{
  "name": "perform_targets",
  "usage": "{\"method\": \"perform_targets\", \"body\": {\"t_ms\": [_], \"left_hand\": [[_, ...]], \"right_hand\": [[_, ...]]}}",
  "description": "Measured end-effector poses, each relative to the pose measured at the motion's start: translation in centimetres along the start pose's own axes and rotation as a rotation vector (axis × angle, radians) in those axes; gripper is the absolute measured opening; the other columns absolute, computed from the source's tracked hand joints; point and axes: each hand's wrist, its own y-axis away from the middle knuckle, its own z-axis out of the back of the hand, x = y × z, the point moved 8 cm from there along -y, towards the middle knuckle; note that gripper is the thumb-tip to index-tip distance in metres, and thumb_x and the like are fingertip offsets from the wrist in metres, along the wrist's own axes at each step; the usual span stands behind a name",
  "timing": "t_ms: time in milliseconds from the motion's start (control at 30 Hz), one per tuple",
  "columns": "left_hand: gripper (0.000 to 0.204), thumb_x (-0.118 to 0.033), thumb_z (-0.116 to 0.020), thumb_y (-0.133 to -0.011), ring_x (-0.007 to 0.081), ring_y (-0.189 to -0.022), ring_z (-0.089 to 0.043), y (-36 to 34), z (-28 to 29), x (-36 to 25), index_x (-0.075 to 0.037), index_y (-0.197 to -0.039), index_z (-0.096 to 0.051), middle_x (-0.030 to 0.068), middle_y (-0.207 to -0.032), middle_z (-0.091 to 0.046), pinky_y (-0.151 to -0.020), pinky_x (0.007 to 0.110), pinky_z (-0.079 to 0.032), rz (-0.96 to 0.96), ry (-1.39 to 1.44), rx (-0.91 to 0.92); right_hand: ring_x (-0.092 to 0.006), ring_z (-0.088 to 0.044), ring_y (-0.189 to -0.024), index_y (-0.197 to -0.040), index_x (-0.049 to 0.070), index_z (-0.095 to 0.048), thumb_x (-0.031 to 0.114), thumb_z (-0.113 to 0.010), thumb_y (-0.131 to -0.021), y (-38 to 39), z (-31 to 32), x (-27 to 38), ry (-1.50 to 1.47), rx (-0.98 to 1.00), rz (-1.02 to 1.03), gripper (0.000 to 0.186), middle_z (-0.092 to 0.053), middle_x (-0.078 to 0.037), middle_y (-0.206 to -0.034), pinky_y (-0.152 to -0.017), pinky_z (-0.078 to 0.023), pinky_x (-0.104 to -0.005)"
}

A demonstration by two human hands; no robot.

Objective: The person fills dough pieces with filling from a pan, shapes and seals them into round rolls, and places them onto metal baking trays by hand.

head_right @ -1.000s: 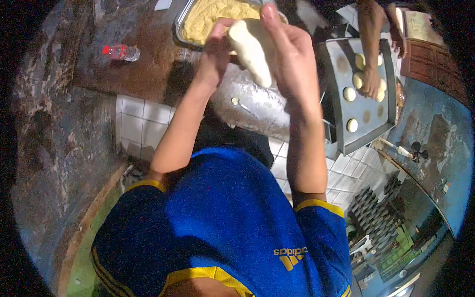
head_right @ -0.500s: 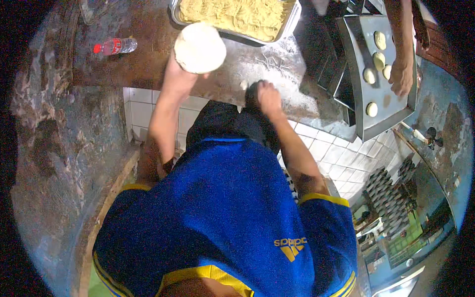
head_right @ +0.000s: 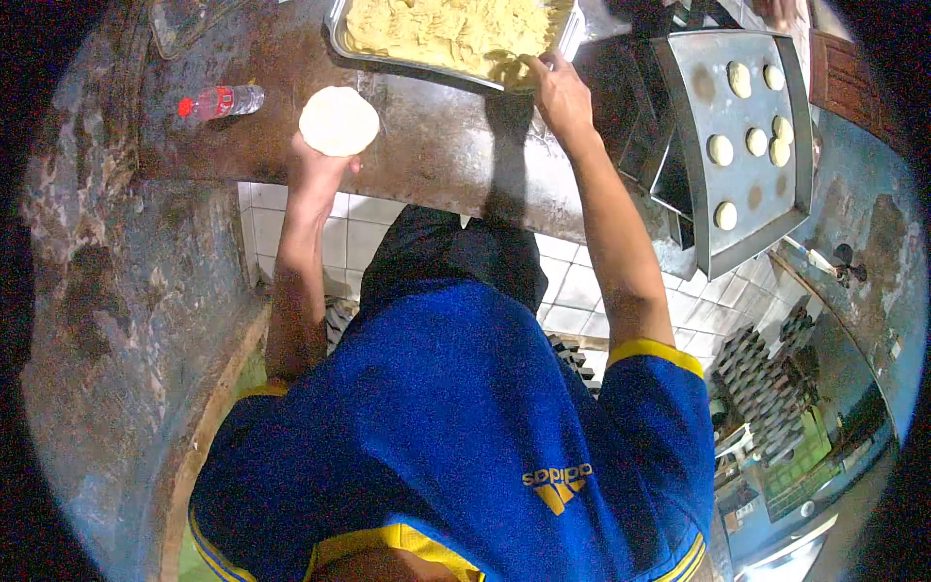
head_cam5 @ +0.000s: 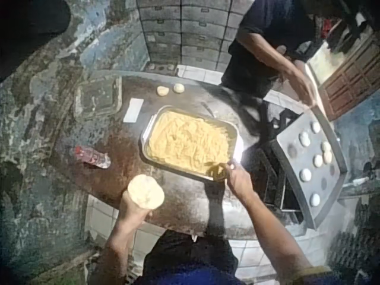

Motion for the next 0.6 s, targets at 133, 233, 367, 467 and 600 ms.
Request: {"method": "perform_targets", "body": {"t_ms": [133,233,367,467,600], "left_hand": [[0.040,0.000,-0.081,-0.085,0.0109,-0.076,-0.068,-0.1,0.5,0.0,0.002,-0.123,-0.068,0.0067,-0.102,-0.076,-0.059,0.027,-0.054,-0.076,0.012,-0.004],[0.041,-0.006,-0.088,-0.081,0.0113,-0.084,-0.072,0.3,0.4,-1.7,0.003,-0.118,-0.072,0.0073,-0.103,-0.078,-0.065,0.027,-0.058,-0.112,0.001,0.000],[0.052,-0.015,-0.095,-0.076,0.0148,-0.097,-0.074,0.2,0.2,-2.5,0.002,-0.119,-0.072,0.0089,-0.109,-0.079,-0.084,0.032,-0.060,-0.204,-0.086,0.018],[0.055,-0.016,-0.095,-0.078,0.0150,-0.098,-0.073,-0.5,-0.3,-2.3,0.002,-0.123,-0.069,0.0078,-0.110,-0.078,-0.084,0.032,-0.059,-0.348,-0.192,0.019],[0.052,-0.017,-0.095,-0.079,0.0158,-0.102,-0.073,-1.0,-1.5,-3.2,0.001,-0.121,-0.071,0.0084,-0.111,-0.078,-0.093,0.033,-0.057,-0.324,-0.229,0.068]], "right_hand": [[-0.0382,-0.071,-0.103,-0.129,0.019,-0.070,0.013,-0.050,-0.101,-0.2,-2.1,0.1,0.090,0.120,0.040,0.035,-0.066,-0.017,-0.120,-0.084,-0.061,-0.0471],[-0.0380,-0.071,-0.103,-0.130,0.020,-0.070,0.014,-0.049,-0.101,0.5,-2.5,0.2,0.099,0.171,0.064,0.036,-0.066,-0.016,-0.120,-0.084,-0.061,-0.0474],[-0.0388,-0.072,-0.103,-0.127,0.020,-0.072,0.016,-0.046,-0.105,0.8,-2.7,0.5,0.034,0.253,0.041,0.035,-0.068,-0.015,-0.119,-0.086,-0.061,-0.0486],[-0.0393,-0.072,-0.103,-0.125,0.020,-0.075,0.016,-0.051,-0.102,0.7,-3.4,-1.5,-0.035,0.292,-0.013,0.033,-0.071,-0.017,-0.116,-0.088,-0.059,-0.0490],[-0.0294,-0.074,-0.105,-0.125,0.008,-0.075,0.020,-0.060,-0.101,-0.2,-2.4,-3.3,-0.421,0.432,-0.148,0.030,-0.076,-0.017,-0.111,-0.093,-0.056,-0.0413]]}}
